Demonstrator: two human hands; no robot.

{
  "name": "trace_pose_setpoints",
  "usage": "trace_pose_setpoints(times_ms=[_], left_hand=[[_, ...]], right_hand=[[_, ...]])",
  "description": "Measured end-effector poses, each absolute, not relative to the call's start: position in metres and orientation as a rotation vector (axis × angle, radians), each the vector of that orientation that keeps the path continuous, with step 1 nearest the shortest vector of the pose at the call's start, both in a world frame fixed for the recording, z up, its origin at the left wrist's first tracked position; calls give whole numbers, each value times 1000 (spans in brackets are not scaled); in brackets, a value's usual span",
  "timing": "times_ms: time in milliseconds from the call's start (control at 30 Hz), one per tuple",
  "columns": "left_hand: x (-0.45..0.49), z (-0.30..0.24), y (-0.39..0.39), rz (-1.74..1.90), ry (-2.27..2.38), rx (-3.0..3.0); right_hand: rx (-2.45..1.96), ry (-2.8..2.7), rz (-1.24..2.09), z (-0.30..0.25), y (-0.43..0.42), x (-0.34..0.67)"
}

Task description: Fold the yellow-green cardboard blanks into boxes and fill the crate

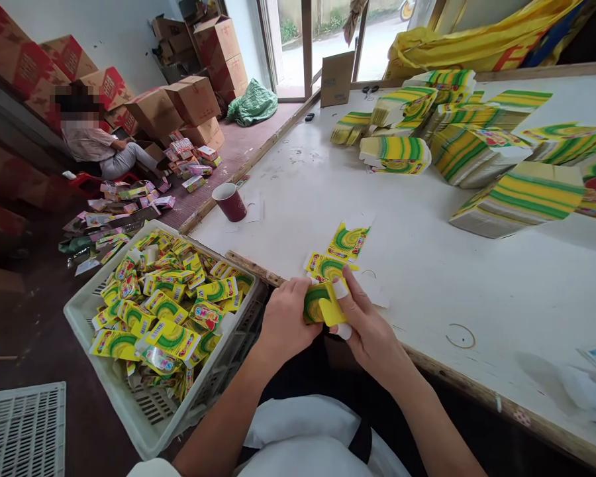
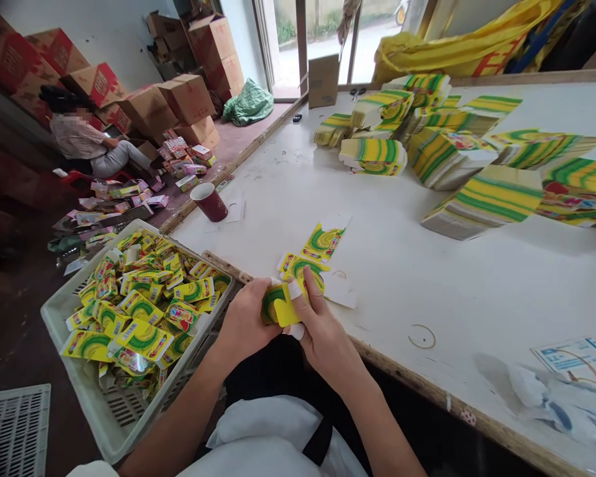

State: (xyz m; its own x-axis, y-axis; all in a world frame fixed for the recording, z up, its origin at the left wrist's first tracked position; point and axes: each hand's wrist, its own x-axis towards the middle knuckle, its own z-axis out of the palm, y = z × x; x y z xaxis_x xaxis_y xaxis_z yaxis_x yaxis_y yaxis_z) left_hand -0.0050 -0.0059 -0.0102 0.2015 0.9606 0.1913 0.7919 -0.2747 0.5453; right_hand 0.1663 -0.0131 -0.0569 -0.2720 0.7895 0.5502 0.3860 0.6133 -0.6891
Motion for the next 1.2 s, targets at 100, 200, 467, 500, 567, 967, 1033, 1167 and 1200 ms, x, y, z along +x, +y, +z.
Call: trace_pose_setpoints(times_ms=[100, 200, 467, 500, 567, 967, 1033, 1167, 1200], left_hand=[[-8, -1, -4, 684, 1618, 2179], [-10, 6, -2, 637, 1577, 2155], [-3, 0, -2, 860, 1523, 1909], [-5, -4, 0, 1053, 1473, 1750], [-16, -11, 6, 1542, 1339, 1329], [-33, -20, 20, 1802, 1185, 238], [-20, -22, 16, 1747, 1132, 313], [-9, -26, 9, 1680, 1084, 422], [-7, -27, 7, 1669, 1080, 434]], right_hand=[[-967, -1935, 474, -56, -12, 172], [-979, -1984, 499, -51, -8, 184], [-1077, -1737, 723, -54, -6, 168], [-1082, -1666, 797, -57, -4, 164], [-1146, -1584, 874, -63, 2, 162], [-1689, -1782, 429, -78, 36, 165], [-1699, -1741, 447, -78, 35, 165], [-1695, -1633, 529, -77, 35, 168], [-1690, -1609, 552, -77, 35, 170]])
